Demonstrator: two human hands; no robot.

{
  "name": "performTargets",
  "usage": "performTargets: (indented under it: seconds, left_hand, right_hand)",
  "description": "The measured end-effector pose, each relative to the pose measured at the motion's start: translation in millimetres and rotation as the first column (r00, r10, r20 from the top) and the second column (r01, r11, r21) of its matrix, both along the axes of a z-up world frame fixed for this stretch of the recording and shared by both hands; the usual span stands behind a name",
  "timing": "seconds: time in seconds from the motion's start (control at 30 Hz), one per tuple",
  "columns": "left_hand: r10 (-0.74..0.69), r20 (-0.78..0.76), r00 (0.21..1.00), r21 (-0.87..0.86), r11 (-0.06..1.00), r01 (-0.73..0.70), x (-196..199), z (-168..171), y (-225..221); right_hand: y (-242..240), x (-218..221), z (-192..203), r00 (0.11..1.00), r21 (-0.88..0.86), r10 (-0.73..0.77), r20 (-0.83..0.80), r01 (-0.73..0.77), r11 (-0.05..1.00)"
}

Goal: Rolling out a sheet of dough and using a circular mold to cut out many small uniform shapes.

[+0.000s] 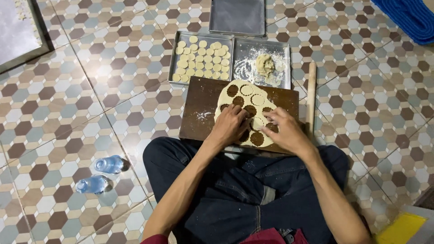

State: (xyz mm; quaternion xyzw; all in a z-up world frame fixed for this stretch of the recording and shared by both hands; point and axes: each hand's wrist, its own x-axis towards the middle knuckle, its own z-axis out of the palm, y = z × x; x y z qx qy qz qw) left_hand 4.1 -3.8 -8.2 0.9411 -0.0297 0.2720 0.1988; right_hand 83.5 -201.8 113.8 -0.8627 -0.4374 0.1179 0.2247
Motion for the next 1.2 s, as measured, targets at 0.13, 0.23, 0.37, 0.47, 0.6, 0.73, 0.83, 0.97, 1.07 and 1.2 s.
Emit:
performTargets:
  seconds: [0.13, 0.23, 0.37, 0.47, 0.6, 0.73, 0.83, 0.97, 1.07, 1.2]
  left_hand:
    - [-0.017, -0.002, 1.0, -0.002, 1.0, 0.017, -1, 6, -1]
    - [-0.017, 0.001, 1.0, -0.032, 0.999, 0.017, -5, 9, -2]
    - [-0.034, -0.002, 0.999, -0.03, 0.999, 0.034, -3, 10, 2]
    - [-0.041, -0.005, 0.999, -0.045, 0.998, 0.041, -2, 5, 1]
    - [-0.027, 0.01, 1.0, -0.047, 0.999, 0.027, 1, -2, 1]
    - [-0.035, 0.037, 0.999, -0.034, 0.999, 0.037, 4, -8, 3]
    - [-0.035, 0.037, 0.999, -0.047, 0.998, 0.037, 4, -8, 4]
    - [-0.029, 0.037, 0.999, -0.058, 0.998, 0.032, 2, -3, 6]
    - [-0.016, 0.036, 0.999, -0.052, 0.998, 0.018, 1, 0, 8]
    - [-0.019, -0.007, 1.0, -0.041, 0.999, 0.019, -1, 0, 7]
  right_hand:
    - [-3, 2, -44, 0.989, 0.062, 0.054, 0.14, -0.063, 0.996]
    - [-1, 2, -50, 0.99, 0.056, 0.046, 0.131, -0.054, 0.997]
    - [0, 14, -60, 0.984, -0.01, 0.098, 0.151, -0.098, 0.995]
    - [0, 18, -66, 0.979, -0.02, 0.132, 0.157, -0.131, 0.991]
    - [1, 13, -80, 0.847, -0.156, 0.202, 0.491, -0.143, 0.977]
    - [-1, 18, -100, 0.788, -0.007, 0.125, 0.603, -0.152, 0.988]
    - [-2, 23, -105, 0.851, 0.175, -0.004, 0.525, -0.103, 0.979]
    - [15, -3, -49, 0.98, 0.413, -0.128, 0.151, 0.055, 0.909]
    - [33, -6, -27, 0.949, 0.652, -0.108, -0.295, 0.282, 0.703]
    - [60, -11, 19, 0.628, 0.616, 0.172, -0.759, 0.605, 0.504]
